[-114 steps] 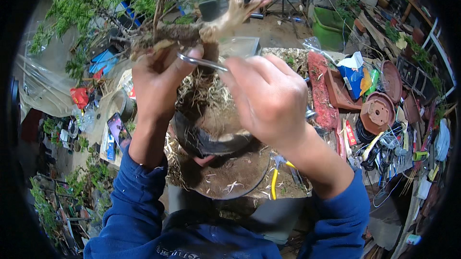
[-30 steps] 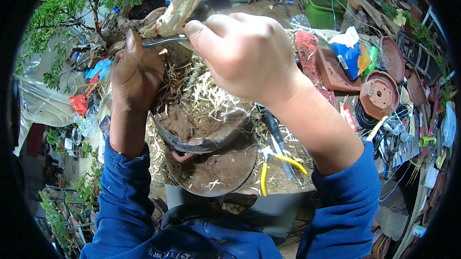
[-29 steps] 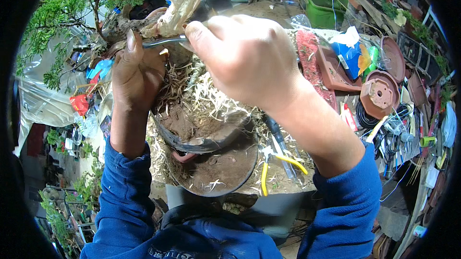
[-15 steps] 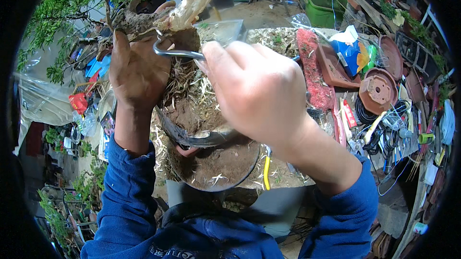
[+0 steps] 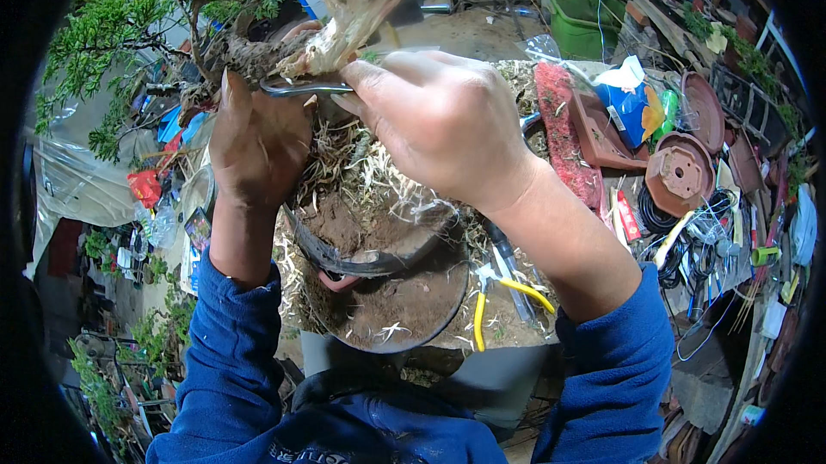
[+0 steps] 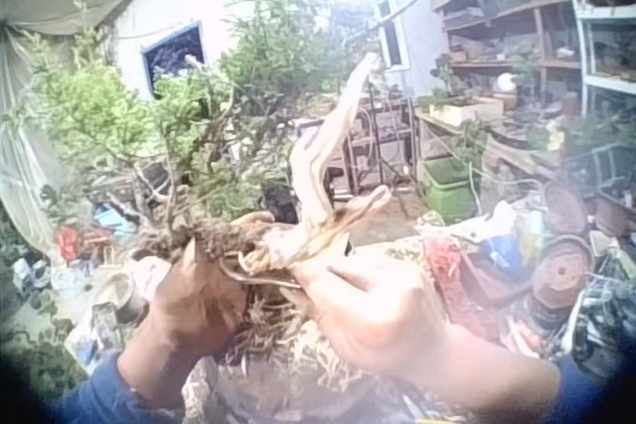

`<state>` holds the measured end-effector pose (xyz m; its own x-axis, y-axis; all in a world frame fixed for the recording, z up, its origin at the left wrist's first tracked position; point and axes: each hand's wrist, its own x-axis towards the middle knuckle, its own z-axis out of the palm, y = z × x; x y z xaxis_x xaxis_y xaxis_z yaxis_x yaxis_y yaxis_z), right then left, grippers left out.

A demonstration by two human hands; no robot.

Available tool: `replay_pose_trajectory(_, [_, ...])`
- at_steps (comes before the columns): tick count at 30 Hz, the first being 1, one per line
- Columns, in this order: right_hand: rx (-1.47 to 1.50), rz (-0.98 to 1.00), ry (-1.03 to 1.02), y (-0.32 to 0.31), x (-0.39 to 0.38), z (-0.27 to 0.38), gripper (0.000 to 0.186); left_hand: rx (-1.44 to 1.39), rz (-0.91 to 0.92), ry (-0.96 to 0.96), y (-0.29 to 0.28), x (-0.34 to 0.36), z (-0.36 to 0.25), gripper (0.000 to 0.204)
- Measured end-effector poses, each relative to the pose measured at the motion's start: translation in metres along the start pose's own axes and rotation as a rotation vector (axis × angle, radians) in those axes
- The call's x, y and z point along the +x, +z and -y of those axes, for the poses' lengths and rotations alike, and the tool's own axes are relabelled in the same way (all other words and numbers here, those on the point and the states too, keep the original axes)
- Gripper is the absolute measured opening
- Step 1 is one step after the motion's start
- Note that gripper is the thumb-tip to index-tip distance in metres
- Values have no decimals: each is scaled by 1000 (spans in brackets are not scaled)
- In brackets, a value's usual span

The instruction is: The person trims a bonsai tree using pruning shears and a carving tool. They remove small branches and deadwood from the trunk and branches, then use a carving tool to refine the trunk's surface.

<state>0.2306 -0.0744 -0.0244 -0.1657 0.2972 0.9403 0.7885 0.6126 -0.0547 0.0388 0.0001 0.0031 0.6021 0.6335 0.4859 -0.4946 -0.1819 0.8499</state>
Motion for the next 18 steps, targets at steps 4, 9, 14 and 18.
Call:
replay_pose_trajectory(4, [28, -24, -26, 3, 1, -7, 30, -15, -19, -15, 1, -1, 1, 68])
replay_pose_trajectory(9, [60, 5, -27, 1, 0, -12, 30, -47, -25, -48, 3, 0, 2, 68])
replay_pose_trajectory(14, [-33, -4, -40, -2, -2, -13, 31, -24, -57, -33, 4, 1, 5, 65])
replay_pose_trajectory(18, [-76, -16, -8, -6, -4, -6, 32, -41, -80, -28, 5, 1, 5, 58])
